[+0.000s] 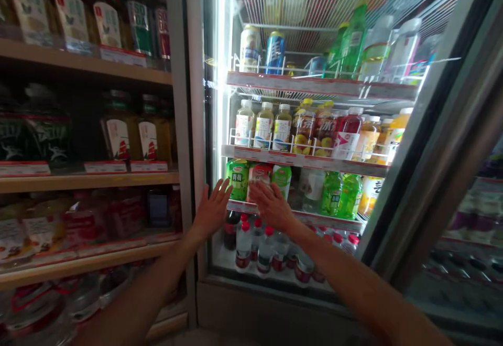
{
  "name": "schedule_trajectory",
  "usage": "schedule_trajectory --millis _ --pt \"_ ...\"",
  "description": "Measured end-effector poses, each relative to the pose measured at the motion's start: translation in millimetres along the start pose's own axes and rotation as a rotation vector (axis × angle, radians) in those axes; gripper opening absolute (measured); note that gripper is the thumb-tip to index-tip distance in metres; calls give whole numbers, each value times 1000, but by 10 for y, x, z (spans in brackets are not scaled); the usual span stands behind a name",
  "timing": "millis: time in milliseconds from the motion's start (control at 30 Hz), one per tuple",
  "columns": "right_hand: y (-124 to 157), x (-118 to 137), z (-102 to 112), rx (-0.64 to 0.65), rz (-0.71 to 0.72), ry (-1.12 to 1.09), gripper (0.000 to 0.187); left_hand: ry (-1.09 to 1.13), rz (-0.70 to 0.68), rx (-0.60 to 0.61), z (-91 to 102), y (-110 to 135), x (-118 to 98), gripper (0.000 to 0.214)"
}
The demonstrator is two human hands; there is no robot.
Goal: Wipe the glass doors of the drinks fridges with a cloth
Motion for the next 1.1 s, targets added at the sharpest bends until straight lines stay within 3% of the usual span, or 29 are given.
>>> schedule_trajectory --millis 67,233,300,433,500,633,700,867,933,1000,1100 --pt "-72 -18 39 -18 -53 28 56 -5 8 -2 17 -46 16 61" --pt "37 196 94 -25 186 25 50 -11 14 -5 30 -71 64 60" --pt "-71 11 219 -51 111 35 49 -18 8 -14 45 -85 64 61" --pt "-314 -562 496 -129 -191 72 54 -7 -13 14 89 -174 -38 63" --pt "-195 -608 508 -127 -218 100 55 -1 -31 32 119 -227 -131 64" --pt "397 -239 379 -47 74 111 49 1 -71 29 188 -325 -308 64" --pt "564 -258 424 -44 105 116 46 5 -103 15 211 -386 -395 64" --pt "428 -1088 856 -172 -309 212 53 45 -158 -75 235 -580 -676 63" --pt "524 -1203 922 -199 -404 246 52 60 -179 -114 235 -638 -813 61" --pt "743 -1041 833 -133 -321 237 50 61 -207 -144 238 -672 -937 58" --pt "1097 -705 639 30 -74 187 47 55 -243 -171 253 -715 -1063 55"
Point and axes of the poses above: each hand's wrist, its own y-axis away from the middle knuckle, its own z-axis out of the back of the hand, x = y × z, the point moved 6 cm from there along -y, towards the middle knuckle, and after that the axes turned 1 degree about z, right-handed, at the moved point
